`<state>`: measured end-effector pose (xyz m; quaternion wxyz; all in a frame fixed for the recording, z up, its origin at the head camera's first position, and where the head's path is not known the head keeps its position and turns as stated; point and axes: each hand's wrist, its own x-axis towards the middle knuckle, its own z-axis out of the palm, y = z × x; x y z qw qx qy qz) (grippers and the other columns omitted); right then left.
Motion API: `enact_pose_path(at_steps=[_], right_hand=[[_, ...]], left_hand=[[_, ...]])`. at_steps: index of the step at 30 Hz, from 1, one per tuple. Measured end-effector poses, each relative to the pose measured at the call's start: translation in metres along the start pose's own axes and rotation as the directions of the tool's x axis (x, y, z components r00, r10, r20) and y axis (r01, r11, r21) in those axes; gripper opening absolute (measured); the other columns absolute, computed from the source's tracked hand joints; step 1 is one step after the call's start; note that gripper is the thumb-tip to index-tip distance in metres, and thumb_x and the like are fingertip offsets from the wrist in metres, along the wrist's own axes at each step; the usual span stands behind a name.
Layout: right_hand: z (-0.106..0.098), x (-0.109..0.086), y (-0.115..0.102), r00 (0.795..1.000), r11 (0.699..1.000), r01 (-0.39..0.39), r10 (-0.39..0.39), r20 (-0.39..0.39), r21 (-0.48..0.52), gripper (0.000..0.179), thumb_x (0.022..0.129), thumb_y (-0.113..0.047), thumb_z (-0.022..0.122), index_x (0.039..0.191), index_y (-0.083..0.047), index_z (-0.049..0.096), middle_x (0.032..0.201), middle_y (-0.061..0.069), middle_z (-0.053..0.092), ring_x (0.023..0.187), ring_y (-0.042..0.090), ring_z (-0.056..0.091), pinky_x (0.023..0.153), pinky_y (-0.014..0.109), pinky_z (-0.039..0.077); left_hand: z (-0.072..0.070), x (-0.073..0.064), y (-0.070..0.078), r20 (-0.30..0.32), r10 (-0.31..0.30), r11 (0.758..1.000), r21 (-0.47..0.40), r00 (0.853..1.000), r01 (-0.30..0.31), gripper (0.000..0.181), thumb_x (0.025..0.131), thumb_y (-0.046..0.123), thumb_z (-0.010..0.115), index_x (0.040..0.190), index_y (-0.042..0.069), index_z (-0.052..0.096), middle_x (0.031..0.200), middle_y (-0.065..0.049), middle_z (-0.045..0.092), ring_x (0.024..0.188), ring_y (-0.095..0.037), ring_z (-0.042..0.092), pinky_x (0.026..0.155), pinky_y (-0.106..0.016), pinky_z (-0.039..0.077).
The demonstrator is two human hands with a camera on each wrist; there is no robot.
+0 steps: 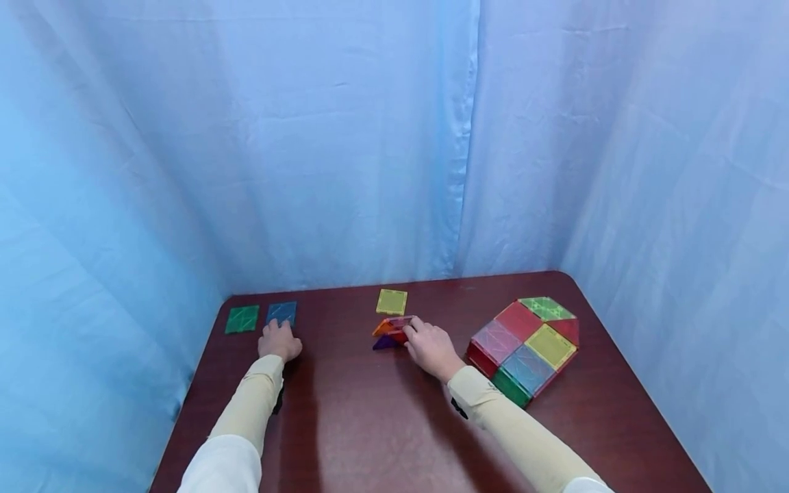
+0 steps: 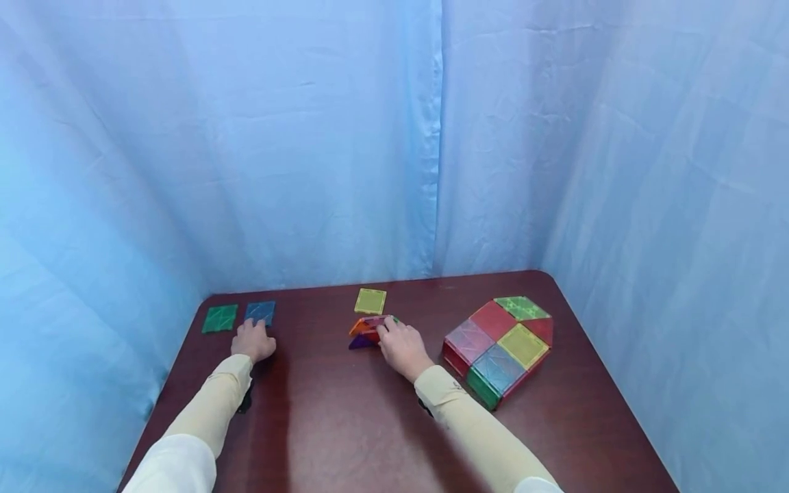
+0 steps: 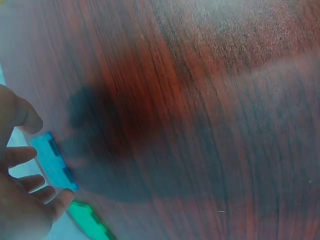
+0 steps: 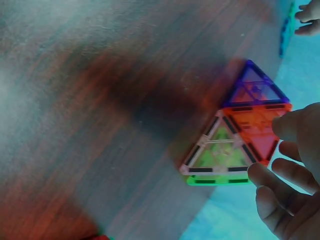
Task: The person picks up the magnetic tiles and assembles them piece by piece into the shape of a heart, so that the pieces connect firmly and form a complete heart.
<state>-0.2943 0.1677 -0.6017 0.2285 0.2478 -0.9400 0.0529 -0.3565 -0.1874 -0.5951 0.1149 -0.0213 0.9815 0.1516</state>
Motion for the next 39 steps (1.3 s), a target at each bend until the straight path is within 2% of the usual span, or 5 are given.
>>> enact_pose_path(at_steps=[7,14,24,29,39], right_hand=[[0.01,0.0,-0.001,0.999,0.999,-0.006,0.004,-0.04,-0.036,0.021,0.084,-0.015,0.081,0.1,-0.009,0.069,0.093,0.006,0.06,0.068,0.023,0.064,0.058,0.037,0.055],[0.02,-0.002,0.0,0.996,0.994,0.0,-0.01,-0.09,-0.108,0.012,0.087,-0.015,0.079,0.092,-0.011,0.069,0.088,0.005,0.056,0.064,0.02,0.062,0.053,0.033,0.054],[0.002,-0.017,0.004,0.998,0.998,-0.02,0.023,0.061,-0.053,0.014,0.092,-0.024,0.074,0.092,-0.014,0.065,0.089,0.002,0.061,0.063,0.019,0.061,0.052,0.034,0.052],[-0.01,-0.033,0.007,0.989,0.999,-0.037,0.042,0.145,-0.035,0.014,0.095,-0.027,0.071,0.092,-0.018,0.06,0.082,-0.002,0.062,0.065,0.016,0.062,0.051,0.03,0.048],[-0.02,-0.05,0.008,0.981,0.998,-0.039,0.03,0.191,0.044,0.014,0.094,-0.027,0.072,0.092,-0.019,0.06,0.08,-0.004,0.06,0.067,0.014,0.063,0.051,0.029,0.048]], left_hand=[[0.002,0.008,-0.01,0.042,-0.032,0.999,-0.027,0.999,0.033,0.064,0.097,0.016,0.046,0.153,-0.011,0.029,0.158,-0.039,0.017,0.145,-0.057,0.02,0.114,-0.07,0.027],[0.003,0.015,-0.008,0.042,-0.003,0.999,-0.044,0.999,0.005,0.065,0.096,0.013,0.046,0.153,-0.011,0.028,0.16,-0.037,0.015,0.146,-0.055,0.018,0.113,-0.07,0.027],[0.009,0.014,-0.01,0.079,0.047,0.998,0.025,0.996,-0.049,0.064,0.098,0.011,0.045,0.154,-0.012,0.024,0.161,-0.035,0.017,0.148,-0.054,0.018,0.113,-0.071,0.027],[0.018,-0.008,-0.001,0.01,0.106,0.99,0.092,0.994,-0.106,0.059,0.098,0.009,0.047,0.15,-0.014,0.032,0.152,-0.038,0.03,0.139,-0.057,0.03,0.108,-0.067,0.037],[0.058,-0.092,0.054,-0.033,0.264,0.947,0.197,0.964,-0.253,0.051,0.096,0.015,0.067,0.138,-0.007,0.051,0.135,-0.03,0.046,0.118,-0.048,0.05,0.082,-0.056,0.054]])
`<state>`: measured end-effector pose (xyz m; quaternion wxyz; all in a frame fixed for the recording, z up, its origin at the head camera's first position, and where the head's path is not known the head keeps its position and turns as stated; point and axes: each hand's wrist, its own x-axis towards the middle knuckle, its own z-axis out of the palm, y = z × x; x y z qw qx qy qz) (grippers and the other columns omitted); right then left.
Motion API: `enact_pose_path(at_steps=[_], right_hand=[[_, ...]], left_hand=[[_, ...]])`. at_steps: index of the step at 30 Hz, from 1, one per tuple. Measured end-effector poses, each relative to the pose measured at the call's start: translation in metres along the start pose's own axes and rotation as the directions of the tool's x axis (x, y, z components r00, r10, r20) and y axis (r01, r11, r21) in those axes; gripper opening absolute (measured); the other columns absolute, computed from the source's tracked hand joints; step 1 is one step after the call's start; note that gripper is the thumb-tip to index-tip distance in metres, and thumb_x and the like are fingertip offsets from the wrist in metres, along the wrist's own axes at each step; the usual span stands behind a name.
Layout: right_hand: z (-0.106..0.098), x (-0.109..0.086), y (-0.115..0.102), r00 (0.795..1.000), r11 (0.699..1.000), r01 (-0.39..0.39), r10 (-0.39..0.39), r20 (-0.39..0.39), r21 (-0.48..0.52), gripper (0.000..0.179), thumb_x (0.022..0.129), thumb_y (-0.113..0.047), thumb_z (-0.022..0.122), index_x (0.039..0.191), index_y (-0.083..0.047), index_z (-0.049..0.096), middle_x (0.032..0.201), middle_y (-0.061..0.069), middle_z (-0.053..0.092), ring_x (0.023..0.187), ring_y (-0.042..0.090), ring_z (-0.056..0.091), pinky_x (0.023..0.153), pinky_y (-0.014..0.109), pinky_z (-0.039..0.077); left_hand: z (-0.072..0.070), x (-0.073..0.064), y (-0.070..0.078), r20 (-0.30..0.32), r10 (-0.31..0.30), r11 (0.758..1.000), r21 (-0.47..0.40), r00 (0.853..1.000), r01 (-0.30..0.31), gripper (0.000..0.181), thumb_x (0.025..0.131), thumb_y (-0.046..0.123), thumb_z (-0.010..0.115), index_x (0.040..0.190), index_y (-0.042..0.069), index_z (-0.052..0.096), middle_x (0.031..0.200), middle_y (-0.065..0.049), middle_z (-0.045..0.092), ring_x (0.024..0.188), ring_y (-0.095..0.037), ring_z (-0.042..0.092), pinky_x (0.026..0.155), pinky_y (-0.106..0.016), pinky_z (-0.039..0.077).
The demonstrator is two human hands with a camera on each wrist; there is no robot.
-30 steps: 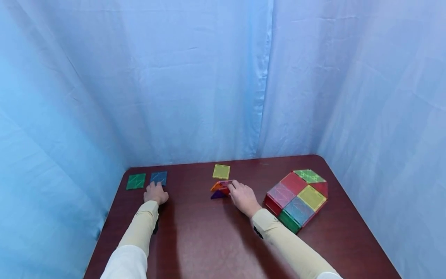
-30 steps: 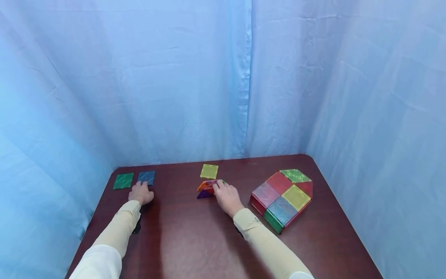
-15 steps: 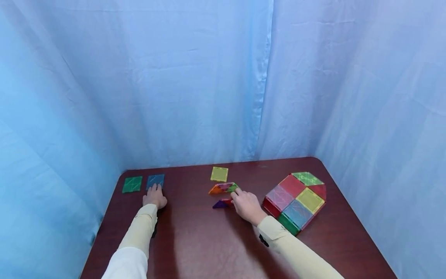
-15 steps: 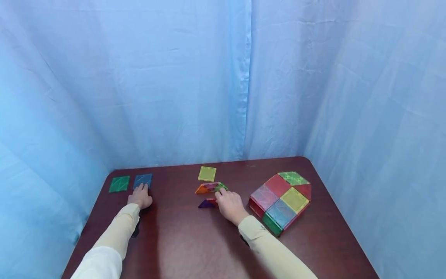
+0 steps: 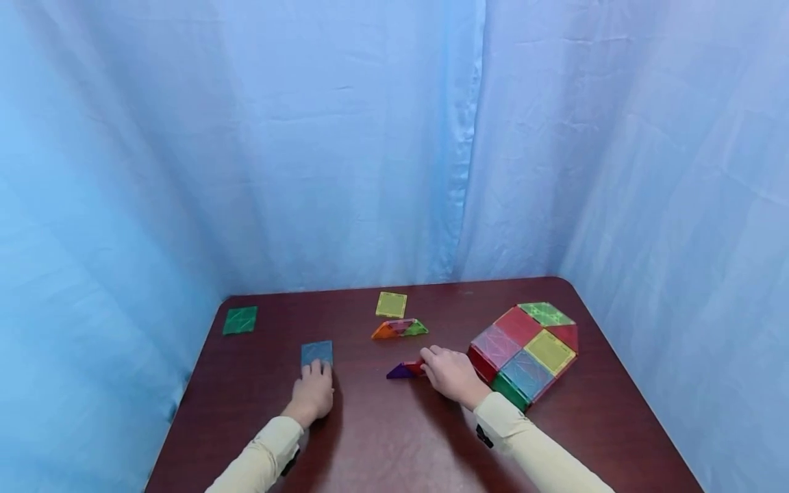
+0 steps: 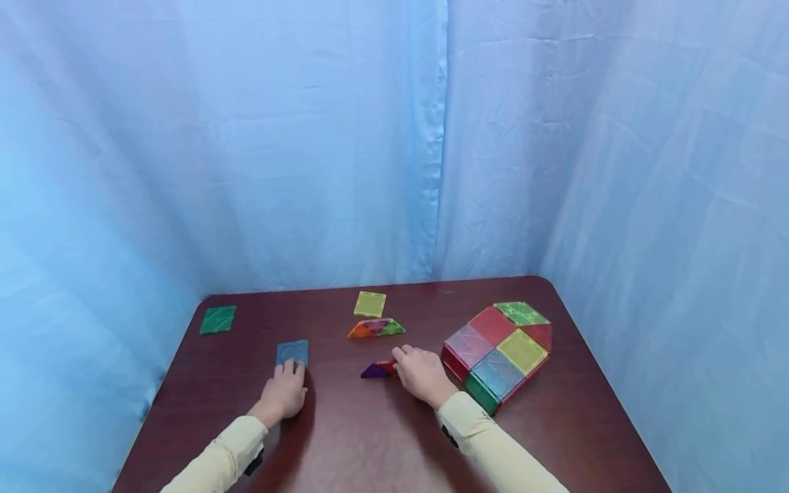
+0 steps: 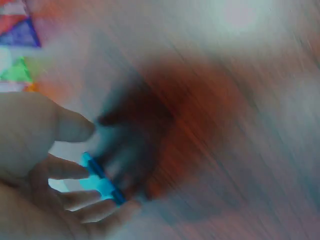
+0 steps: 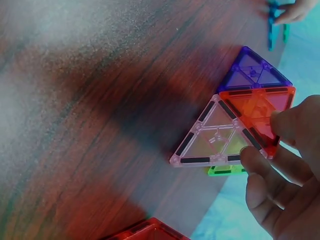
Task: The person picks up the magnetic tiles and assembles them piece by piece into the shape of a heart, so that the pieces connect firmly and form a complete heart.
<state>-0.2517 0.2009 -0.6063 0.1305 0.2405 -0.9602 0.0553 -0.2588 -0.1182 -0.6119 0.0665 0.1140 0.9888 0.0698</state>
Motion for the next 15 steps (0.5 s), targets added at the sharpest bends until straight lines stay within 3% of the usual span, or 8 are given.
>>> enact_pose_path(at_steps=[3,6,11,15], right_hand=[[0.002,-0.002,0.004,1.0,1.0,-0.018,0.018,0.001,0.02,0.016,0.091,-0.025,0.076,0.092,-0.018,0.061,0.081,-0.003,0.06,0.067,0.014,0.063,0.052,0.031,0.05],[0.005,-0.004,0.009,0.999,0.997,-0.051,0.05,0.021,0.057,0.017,0.089,-0.024,0.077,0.091,-0.019,0.062,0.082,-0.003,0.061,0.067,0.015,0.062,0.053,0.032,0.05],[0.009,-0.008,0.013,0.992,0.983,-0.117,0.109,0.064,0.138,0.016,0.09,-0.025,0.077,0.089,-0.021,0.062,0.083,-0.006,0.062,0.069,0.015,0.063,0.055,0.031,0.049],[0.013,-0.011,0.015,0.99,0.972,-0.132,0.12,0.071,0.195,0.014,0.092,-0.026,0.076,0.091,-0.022,0.063,0.085,-0.007,0.064,0.072,0.015,0.064,0.057,0.032,0.05]], left_hand=[[-0.001,0.0,0.008,-0.035,0.035,0.999,-0.02,0.999,-0.036,0.052,0.094,0.015,0.072,0.139,0.0,0.052,0.136,-0.029,0.046,0.119,-0.047,0.051,0.081,-0.056,0.054],[-0.006,0.011,0.002,-0.019,0.047,0.997,-0.056,0.999,-0.048,0.063,0.091,0.014,0.075,0.148,0.005,0.047,0.15,-0.03,0.038,0.134,-0.05,0.042,0.093,-0.06,0.05],[-0.016,0.031,-0.02,0.137,0.069,0.982,-0.183,0.988,-0.043,0.081,0.089,0.013,0.078,0.157,0.006,0.035,0.165,-0.025,0.02,0.152,-0.048,0.017,0.111,-0.067,0.034],[-0.016,0.036,-0.027,0.195,0.112,0.976,-0.205,0.974,-0.071,0.082,0.088,0.016,0.079,0.156,0.003,0.036,0.163,-0.023,0.03,0.151,-0.045,0.024,0.113,-0.066,0.032]])
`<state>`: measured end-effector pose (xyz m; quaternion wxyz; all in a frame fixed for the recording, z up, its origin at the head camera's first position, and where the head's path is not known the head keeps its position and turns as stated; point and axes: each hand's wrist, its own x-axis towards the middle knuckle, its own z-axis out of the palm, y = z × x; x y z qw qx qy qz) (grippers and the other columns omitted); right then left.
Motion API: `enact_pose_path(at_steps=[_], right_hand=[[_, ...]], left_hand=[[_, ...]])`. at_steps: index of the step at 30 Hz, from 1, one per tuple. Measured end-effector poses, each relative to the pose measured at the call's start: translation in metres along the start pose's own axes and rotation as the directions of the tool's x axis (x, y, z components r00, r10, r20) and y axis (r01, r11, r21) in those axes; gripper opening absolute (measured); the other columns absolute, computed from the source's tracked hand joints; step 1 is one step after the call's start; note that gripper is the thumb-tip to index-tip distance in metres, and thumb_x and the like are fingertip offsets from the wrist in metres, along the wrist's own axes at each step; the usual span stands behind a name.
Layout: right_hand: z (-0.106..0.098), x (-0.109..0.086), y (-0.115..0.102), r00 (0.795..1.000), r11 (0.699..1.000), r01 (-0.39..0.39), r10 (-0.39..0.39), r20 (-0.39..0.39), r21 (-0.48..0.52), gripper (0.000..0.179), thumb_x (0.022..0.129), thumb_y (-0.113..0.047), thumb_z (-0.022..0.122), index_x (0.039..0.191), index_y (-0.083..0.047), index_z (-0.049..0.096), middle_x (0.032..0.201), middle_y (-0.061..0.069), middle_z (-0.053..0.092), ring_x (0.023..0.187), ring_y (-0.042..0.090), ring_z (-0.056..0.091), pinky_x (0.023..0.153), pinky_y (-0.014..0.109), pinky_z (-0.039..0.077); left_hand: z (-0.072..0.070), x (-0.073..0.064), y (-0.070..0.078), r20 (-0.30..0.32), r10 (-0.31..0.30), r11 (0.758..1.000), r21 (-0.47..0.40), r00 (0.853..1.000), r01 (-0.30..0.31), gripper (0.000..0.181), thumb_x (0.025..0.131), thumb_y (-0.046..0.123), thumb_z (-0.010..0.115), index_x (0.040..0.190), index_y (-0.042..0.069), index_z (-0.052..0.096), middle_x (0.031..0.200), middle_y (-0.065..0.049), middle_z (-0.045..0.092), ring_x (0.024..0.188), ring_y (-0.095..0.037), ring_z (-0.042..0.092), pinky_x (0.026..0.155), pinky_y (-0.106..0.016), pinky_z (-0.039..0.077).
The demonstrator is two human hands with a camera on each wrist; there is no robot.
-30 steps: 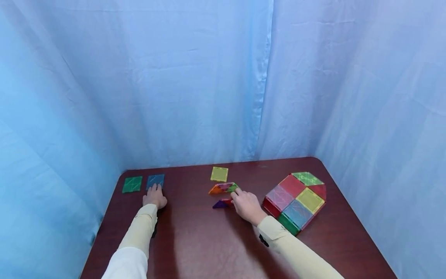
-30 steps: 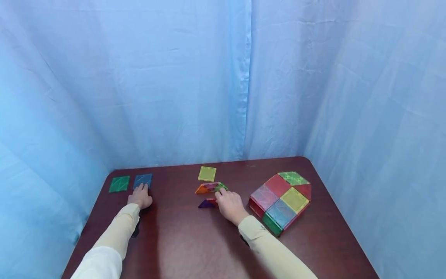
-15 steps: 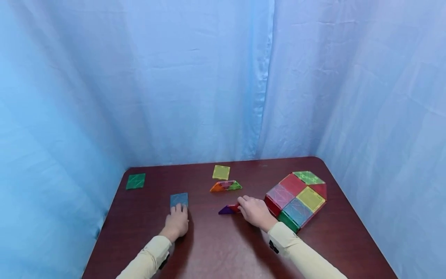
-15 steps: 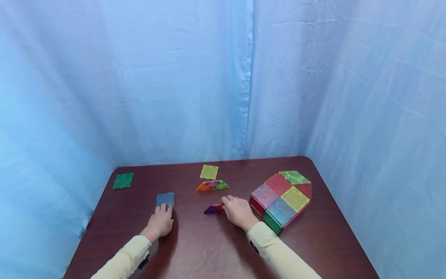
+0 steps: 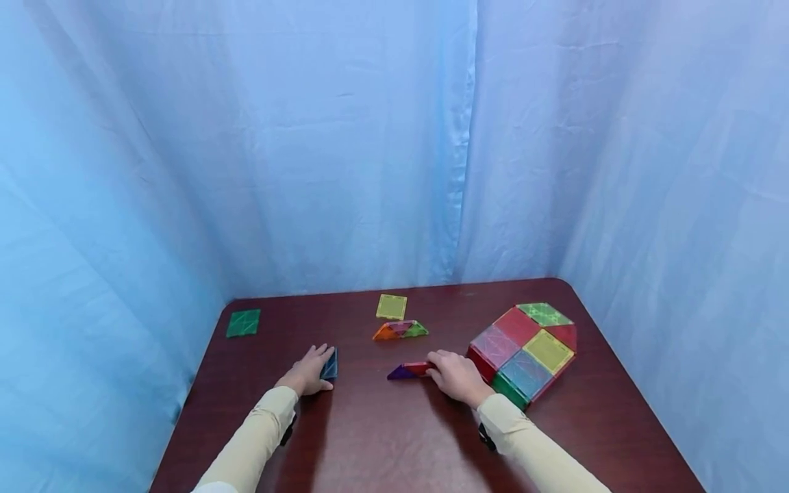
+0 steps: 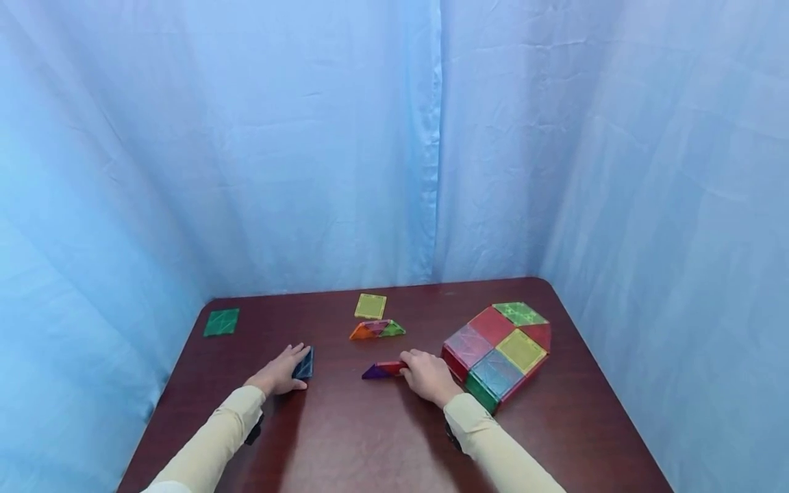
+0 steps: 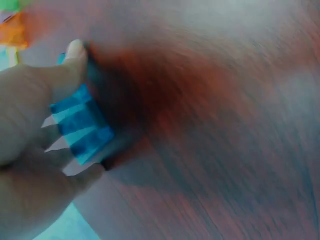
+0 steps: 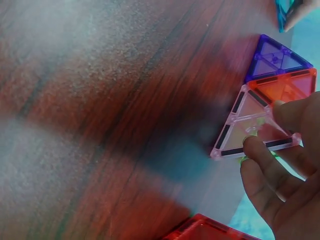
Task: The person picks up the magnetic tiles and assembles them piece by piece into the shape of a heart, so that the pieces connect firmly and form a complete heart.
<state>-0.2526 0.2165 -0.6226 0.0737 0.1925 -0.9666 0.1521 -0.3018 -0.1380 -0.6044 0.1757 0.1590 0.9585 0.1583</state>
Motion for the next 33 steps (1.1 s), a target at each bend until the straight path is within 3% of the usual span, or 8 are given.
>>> enact_pose_path(at_steps=[3,8,13,18,21,25,33], right_hand=[[0.004,0.0,0.001,1.0,0.999,-0.005,0.005,-0.002,0.032,0.011,0.093,-0.026,0.075,0.094,-0.023,0.064,0.088,-0.007,0.066,0.076,0.015,0.066,0.06,0.033,0.052],[0.004,-0.001,0.004,1.0,0.998,-0.001,0.0,0.011,0.059,0.01,0.094,-0.026,0.074,0.096,-0.024,0.064,0.088,-0.008,0.067,0.078,0.014,0.066,0.065,0.035,0.054],[0.007,-0.002,0.006,0.999,0.996,0.022,-0.024,0.031,0.092,0.009,0.095,-0.028,0.072,0.095,-0.025,0.064,0.086,-0.012,0.063,0.076,0.01,0.062,0.066,0.032,0.052],[0.01,-0.002,0.003,0.998,0.994,0.043,-0.047,0.039,0.104,0.009,0.096,-0.028,0.071,0.094,-0.026,0.063,0.084,-0.013,0.059,0.075,0.008,0.06,0.063,0.029,0.049],[0.01,-0.003,0.001,0.997,0.993,0.055,-0.06,0.041,0.102,0.008,0.096,-0.029,0.071,0.095,-0.027,0.063,0.084,-0.013,0.06,0.075,0.008,0.059,0.065,0.029,0.05],[0.01,-0.003,-0.001,0.997,0.993,0.067,-0.071,0.039,0.1,0.007,0.096,-0.028,0.071,0.096,-0.027,0.064,0.085,-0.012,0.061,0.076,0.009,0.059,0.067,0.032,0.052],[0.015,-0.007,-0.008,0.995,0.991,0.094,-0.096,0.011,0.095,0.007,0.095,-0.027,0.071,0.1,-0.025,0.066,0.087,-0.011,0.063,0.078,0.011,0.063,0.068,0.034,0.053]], left_hand=[[0.004,0.0,0.0,-0.027,0.01,0.999,0.047,1.0,-0.009,0.077,0.088,0.017,0.079,0.154,0.005,0.041,0.157,-0.023,0.039,0.145,-0.043,0.037,0.109,-0.06,0.041],[0.006,-0.001,0.014,-0.048,0.008,0.993,0.119,0.999,-0.002,0.082,0.087,0.02,0.081,0.157,0.011,0.038,0.148,-0.022,0.045,0.134,-0.039,0.048,0.098,-0.05,0.052],[0.008,0.0,0.027,-0.078,0.025,0.998,0.062,0.997,-0.02,0.092,0.083,0.026,0.084,0.157,0.006,0.033,0.145,-0.022,0.045,0.128,-0.036,0.052,0.098,-0.05,0.052],[0.019,0.003,0.046,-0.124,0.106,0.989,-0.09,0.987,-0.117,0.092,0.081,0.03,0.084,0.155,0.003,0.036,0.139,-0.019,0.045,0.115,-0.031,0.057,0.094,-0.048,0.053],[0.025,0.006,0.058,-0.145,0.141,0.958,-0.23,0.979,-0.172,0.09,0.079,0.029,0.084,0.153,0.005,0.04,0.136,-0.017,0.046,0.108,-0.028,0.057,0.09,-0.046,0.055],[0.03,0.011,0.068,-0.162,0.15,0.906,-0.373,0.975,-0.202,0.087,0.08,0.027,0.085,0.153,0.007,0.041,0.138,-0.016,0.047,0.112,-0.028,0.056,0.091,-0.044,0.057],[0.038,0.017,0.074,-0.122,0.153,0.8,-0.567,0.981,-0.195,0.087,0.082,0.015,0.086,0.154,0.007,0.038,0.147,-0.021,0.043,0.126,-0.04,0.057,0.096,-0.047,0.056]])
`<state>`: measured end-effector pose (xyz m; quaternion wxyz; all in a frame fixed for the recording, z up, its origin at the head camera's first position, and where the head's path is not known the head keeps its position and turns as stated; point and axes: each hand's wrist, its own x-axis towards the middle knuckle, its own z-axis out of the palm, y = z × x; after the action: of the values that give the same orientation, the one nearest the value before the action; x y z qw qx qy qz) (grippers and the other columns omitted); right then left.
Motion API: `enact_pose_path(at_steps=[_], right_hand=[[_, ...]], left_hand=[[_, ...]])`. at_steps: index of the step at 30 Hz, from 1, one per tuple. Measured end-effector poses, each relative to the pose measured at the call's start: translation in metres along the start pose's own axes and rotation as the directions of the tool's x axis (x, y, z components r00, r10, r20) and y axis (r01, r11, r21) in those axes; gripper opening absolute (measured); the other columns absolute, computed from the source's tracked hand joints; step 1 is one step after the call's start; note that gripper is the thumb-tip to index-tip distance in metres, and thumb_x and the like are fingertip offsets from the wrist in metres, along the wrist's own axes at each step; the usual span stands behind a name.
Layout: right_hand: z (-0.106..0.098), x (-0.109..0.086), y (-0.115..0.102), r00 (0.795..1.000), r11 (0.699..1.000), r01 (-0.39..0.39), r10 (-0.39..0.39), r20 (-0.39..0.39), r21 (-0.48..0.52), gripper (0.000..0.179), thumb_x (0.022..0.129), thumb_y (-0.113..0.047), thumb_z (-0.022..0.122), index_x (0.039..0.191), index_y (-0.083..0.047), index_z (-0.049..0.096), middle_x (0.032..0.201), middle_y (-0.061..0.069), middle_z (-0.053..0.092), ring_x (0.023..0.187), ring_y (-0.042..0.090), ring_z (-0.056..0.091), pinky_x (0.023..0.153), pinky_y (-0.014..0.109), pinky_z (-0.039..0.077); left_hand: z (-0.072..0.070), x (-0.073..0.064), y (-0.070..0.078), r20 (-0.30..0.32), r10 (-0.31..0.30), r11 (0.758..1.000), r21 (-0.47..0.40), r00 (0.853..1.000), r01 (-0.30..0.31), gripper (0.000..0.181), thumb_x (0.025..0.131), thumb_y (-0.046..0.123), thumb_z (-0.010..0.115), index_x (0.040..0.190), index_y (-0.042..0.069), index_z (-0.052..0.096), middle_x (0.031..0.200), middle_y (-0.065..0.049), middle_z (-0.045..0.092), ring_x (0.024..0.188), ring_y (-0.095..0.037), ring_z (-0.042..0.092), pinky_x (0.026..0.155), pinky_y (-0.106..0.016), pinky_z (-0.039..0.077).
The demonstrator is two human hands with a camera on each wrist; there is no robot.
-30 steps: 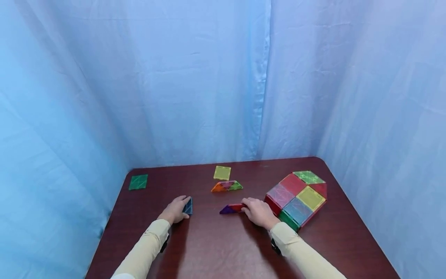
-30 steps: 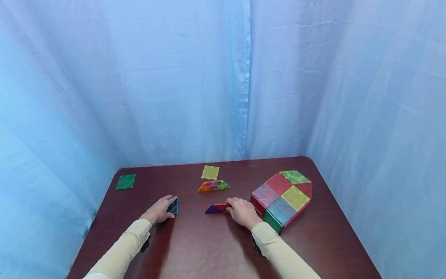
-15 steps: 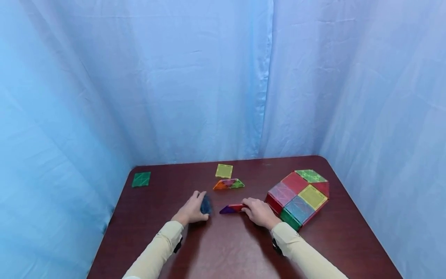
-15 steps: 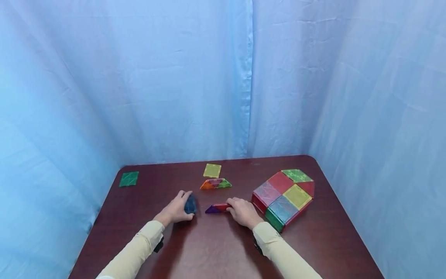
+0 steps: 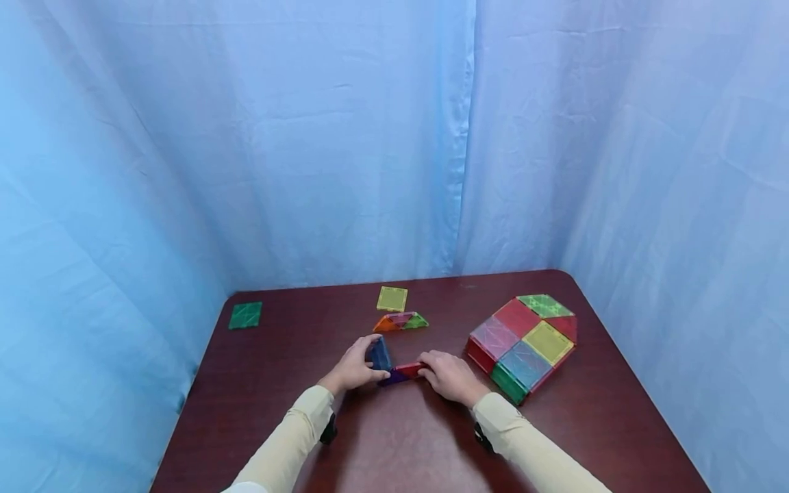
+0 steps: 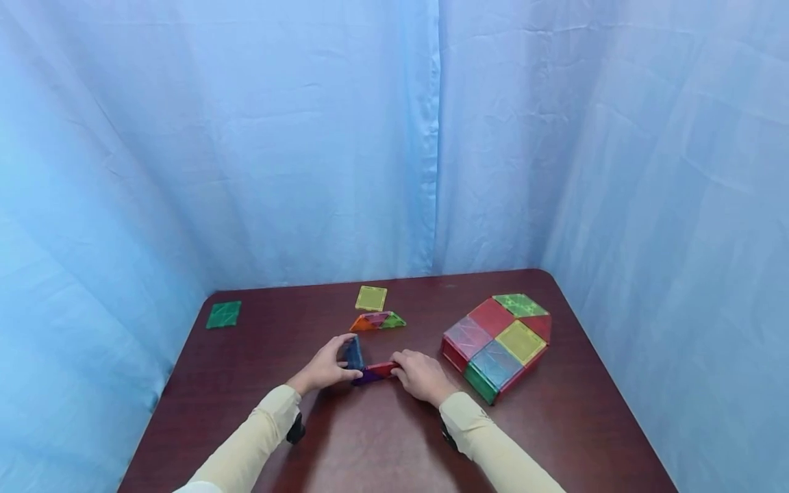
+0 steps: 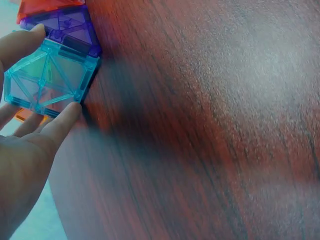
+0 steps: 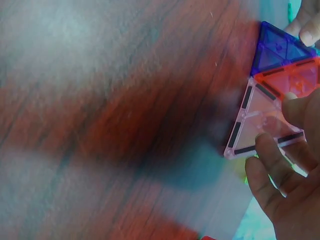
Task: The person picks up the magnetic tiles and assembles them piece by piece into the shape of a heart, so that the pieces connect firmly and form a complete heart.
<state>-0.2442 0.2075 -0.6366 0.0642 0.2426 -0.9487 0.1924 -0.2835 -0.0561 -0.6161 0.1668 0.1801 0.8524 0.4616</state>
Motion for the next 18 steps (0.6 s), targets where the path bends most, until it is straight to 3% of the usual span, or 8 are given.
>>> enact_pose_path(at_steps=[8,12,18], right_hand=[[0.001,-0.002,-0.004,0.999,1.0,-0.023,0.024,0.033,-0.007,0.008,0.097,-0.03,0.069,0.103,-0.026,0.067,0.09,-0.011,0.063,0.078,0.009,0.062,0.069,0.032,0.054],[0.0,0.0,-0.003,0.999,1.0,-0.019,0.019,0.026,-0.001,0.009,0.097,-0.029,0.07,0.104,-0.024,0.067,0.092,-0.009,0.064,0.079,0.01,0.063,0.069,0.033,0.055],[0.002,-0.001,-0.003,0.999,1.0,-0.023,0.023,0.022,-0.002,0.009,0.097,-0.03,0.07,0.105,-0.026,0.067,0.093,-0.01,0.064,0.08,0.009,0.063,0.07,0.033,0.055]], left_hand=[[0.003,-0.005,-0.002,0.045,0.02,0.998,-0.057,0.999,-0.018,0.087,0.089,0.014,0.078,0.161,0.009,0.028,0.16,-0.024,0.032,0.136,-0.045,0.05,0.1,-0.05,0.052],[0.006,-0.006,-0.005,0.026,0.064,0.996,-0.068,0.998,-0.062,0.085,0.091,0.011,0.074,0.161,0.007,0.026,0.162,-0.025,0.03,0.142,-0.043,0.043,0.104,-0.05,0.049],[0.013,-0.009,-0.009,-0.021,0.108,0.991,-0.075,0.994,-0.109,0.078,0.092,0.01,0.073,0.158,0.001,0.032,0.162,-0.025,0.03,0.142,-0.041,0.044,0.106,-0.049,0.047]])
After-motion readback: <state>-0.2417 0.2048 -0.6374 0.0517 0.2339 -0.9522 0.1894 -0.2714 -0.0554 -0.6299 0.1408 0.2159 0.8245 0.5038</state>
